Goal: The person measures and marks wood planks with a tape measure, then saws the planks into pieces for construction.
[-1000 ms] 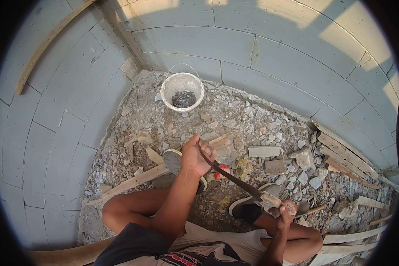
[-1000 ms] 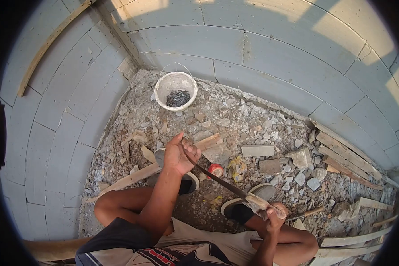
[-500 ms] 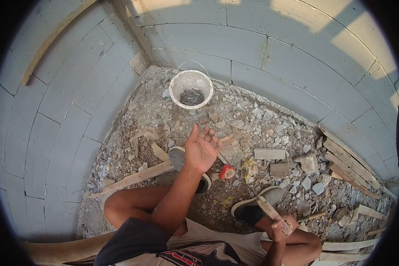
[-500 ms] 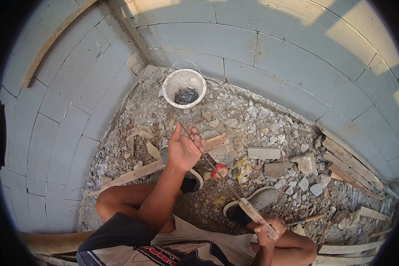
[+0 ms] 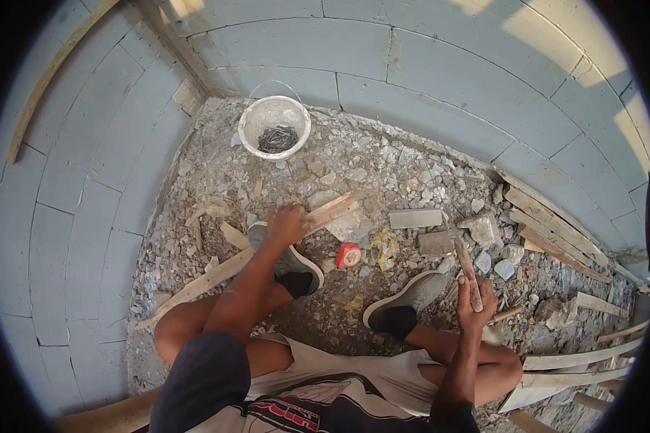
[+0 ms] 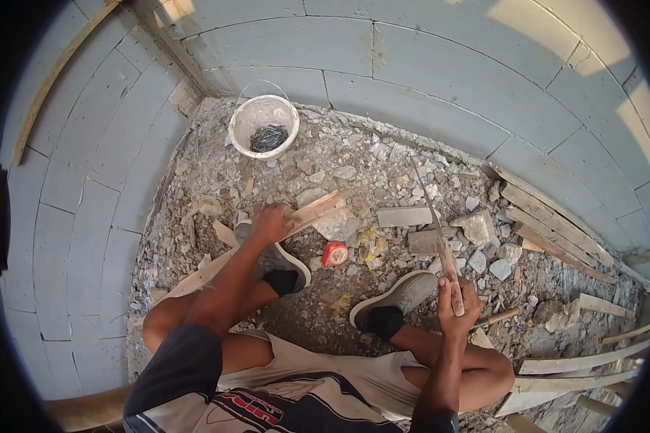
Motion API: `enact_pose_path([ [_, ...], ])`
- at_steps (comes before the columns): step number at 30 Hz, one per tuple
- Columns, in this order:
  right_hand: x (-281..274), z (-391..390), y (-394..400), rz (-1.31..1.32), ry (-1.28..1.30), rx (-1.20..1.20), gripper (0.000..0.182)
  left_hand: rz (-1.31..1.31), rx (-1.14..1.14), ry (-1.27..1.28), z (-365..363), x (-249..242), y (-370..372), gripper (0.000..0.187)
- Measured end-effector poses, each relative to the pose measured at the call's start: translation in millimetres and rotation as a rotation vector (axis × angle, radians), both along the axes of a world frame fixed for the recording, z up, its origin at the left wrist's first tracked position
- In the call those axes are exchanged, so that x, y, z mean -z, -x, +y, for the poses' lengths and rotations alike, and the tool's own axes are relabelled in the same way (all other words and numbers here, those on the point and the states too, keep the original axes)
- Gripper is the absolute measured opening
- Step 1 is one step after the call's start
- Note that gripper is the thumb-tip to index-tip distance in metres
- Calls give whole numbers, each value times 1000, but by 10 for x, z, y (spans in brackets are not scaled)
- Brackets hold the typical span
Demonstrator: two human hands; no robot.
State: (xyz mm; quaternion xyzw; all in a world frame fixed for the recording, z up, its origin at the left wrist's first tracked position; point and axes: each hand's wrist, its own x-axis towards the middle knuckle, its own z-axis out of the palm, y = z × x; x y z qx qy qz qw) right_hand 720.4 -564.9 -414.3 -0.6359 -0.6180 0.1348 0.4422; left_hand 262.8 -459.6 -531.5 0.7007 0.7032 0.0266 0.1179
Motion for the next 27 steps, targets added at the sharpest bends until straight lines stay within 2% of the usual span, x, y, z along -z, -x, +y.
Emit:
enact_pose_path([
  [1, 20, 88, -7, -57, -33, 32, 22, 219, 94, 1, -19, 34, 7, 69],
  [2, 63, 153, -24, -113, -65, 63, 23, 218, 98, 0, -16, -25, -51, 69],
  [3, 198, 232, -100, -113, -67, 66, 23, 309, 89, 232, -1, -90, -106, 67],
  [4, 393, 330, -212, -307, -25, 49, 33, 399, 78, 462, 11, -150, -154, 66],
  [5, 566, 383, -264, -500, 17, 30, 42, 402, 78, 458, 10, -74, -167, 66],
  [6, 688, 378, -253, -496, 14, 33, 42, 391, 27, 396, 14, 104, -160, 63],
  [8, 912, 375, -245, -705, 482, 31, 67, 381, -28, 321, 54, 241, -171, 60],
  [9, 1023, 370, -254, -682, 723, -13, 85, 331, -66, 324, 68, 260, -159, 58],
  [10, 1214, 375, -254, -680, 713, -24, 85, 282, -105, 332, 46, 255, -137, 56],
  [12, 1545, 266, -248, -429, 785, 68, 88, 306, -69, 333, 66, 228, -125, 56],
  [14, 1251, 303, -131, -414, 769, 40, 85, 328, -16, 330, 33, 223, -166, 55],
  [16, 1184, 382, -116, -258, 735, 58, 79, 406, -42, 402, 131, 99, -252, 56],
  [17, 1194, 392, -86, -265, 437, 54, 66, 409, -30, 394, 195, 21, -292, 56],
  [18, 1181, 393, -86, -264, 436, 62, 66, 323, -96, 333, 244, -55, -303, 58],
  [20, 1065, 480, 33, -26, 445, 17, 60, 233, -181, 271, 306, -403, -314, 60],
  [22, 1179, 457, 179, -34, 346, -11, 55, 138, -64, 296, 412, -881, -405, 67],
  [24, 1211, 377, 424, 76, 311, -86, 52, -64, 71, 230, 580, -990, -352, 73],
  [26, 1225, 277, 703, 337, 486, -264, 49, -300, 145, 231, 641, -1451, -440, 79],
  [27, 1206, 224, 881, 326, 507, -312, 50, -344, 174, 222, 683, -1788, -514, 79],
])
